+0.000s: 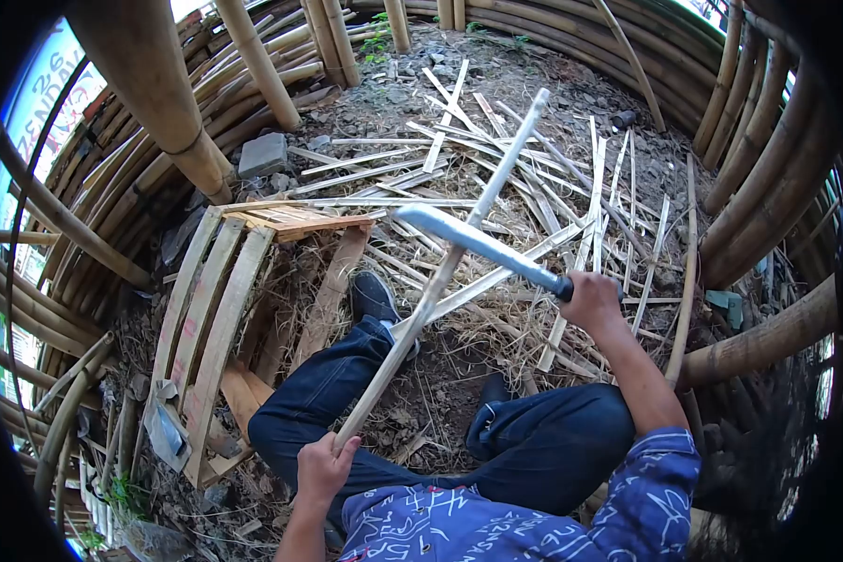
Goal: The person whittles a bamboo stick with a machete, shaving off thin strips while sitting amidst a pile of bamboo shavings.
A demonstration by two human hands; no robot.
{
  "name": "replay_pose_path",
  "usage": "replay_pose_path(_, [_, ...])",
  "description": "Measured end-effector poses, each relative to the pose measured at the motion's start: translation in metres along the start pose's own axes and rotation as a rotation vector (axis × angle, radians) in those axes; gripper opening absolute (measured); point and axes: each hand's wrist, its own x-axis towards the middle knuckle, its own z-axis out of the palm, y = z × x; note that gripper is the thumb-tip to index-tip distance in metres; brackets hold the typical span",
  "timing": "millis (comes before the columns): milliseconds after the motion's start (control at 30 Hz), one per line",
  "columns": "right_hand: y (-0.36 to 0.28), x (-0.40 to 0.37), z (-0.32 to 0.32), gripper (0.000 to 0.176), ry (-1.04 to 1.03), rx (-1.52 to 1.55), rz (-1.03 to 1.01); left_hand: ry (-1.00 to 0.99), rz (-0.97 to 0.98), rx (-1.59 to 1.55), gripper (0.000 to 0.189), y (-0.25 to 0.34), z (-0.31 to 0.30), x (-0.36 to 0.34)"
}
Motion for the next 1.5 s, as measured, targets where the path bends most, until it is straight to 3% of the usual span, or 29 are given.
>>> replay_pose_path(367, [0.031,0.004,-0.002,0.022,0.010,-0.081,0.110,-0.041,0.074,0.032,0.048,0.008,-0.002,-0.009])
replay_pose_path(500, [0.017,0.002,-0.004,0.017,0.079,-0.022,-0.015,-0.023,0.058,0.013,0.047,0.009,0.006,-0.003])
replay_pose_path(633, [0.004,0.002,0.002,0.008,0.118,-0.064,-0.269,-0.001,0.112,0.050,0.047,0.023,0.000,0.001])
replay_pose_path(700, [0.019,0.017,0.000,0.008,0.043,-0.060,-0.080,0.005,0.124,0.077,0.047,0.021,-0.004,-0.007])
replay_pose_path(767, [0.039,0.027,-0.004,0.010,0.036,-0.061,0.255,-0.005,0.117,0.098,0.047,0.014,-0.010,-0.015])
replay_pose_path(833, [0.067,0.024,-0.001,0.012,0.064,-0.018,0.395,-0.008,0.100,0.116,0.047,0.009,-0.012,-0.019])
replay_pose_path(900, [0.065,0.008,0.004,0.014,0.101,-0.002,0.403,-0.054,0.128,0.148,0.046,0.007,-0.009,-0.016])
replay_pose_path(967, [0.065,-0.003,0.018,0.015,0.174,0.032,0.283,-0.065,0.122,0.132,0.046,0.010,-0.002,-0.009])
replay_pose_path(1200, [0.019,-0.011,0.001,0.012,0.089,0.090,-0.223,0.053,0.206,0.144,0.045,0.027,0.006,0.020])
replay_pose_path(1233, [0.020,-0.006,0.002,0.012,0.090,0.094,-0.226,0.055,0.204,0.148,0.045,0.026,0.004,0.019])
replay_pose_path(1300, [0.027,0.007,0.009,0.014,0.003,-0.042,-0.056,0.041,0.182,0.134,0.044,0.018,-0.001,0.013])
replay_pose_path(1433, [0.073,0.024,0.027,0.014,0.118,0.040,0.333,-0.016,0.177,0.150,0.044,0.004,-0.011,-0.006])
replay_pose_path(1500, [0.069,0.013,0.024,0.015,0.102,0.043,0.312,-0.036,0.181,0.205,0.044,0.000,-0.013,-0.006])
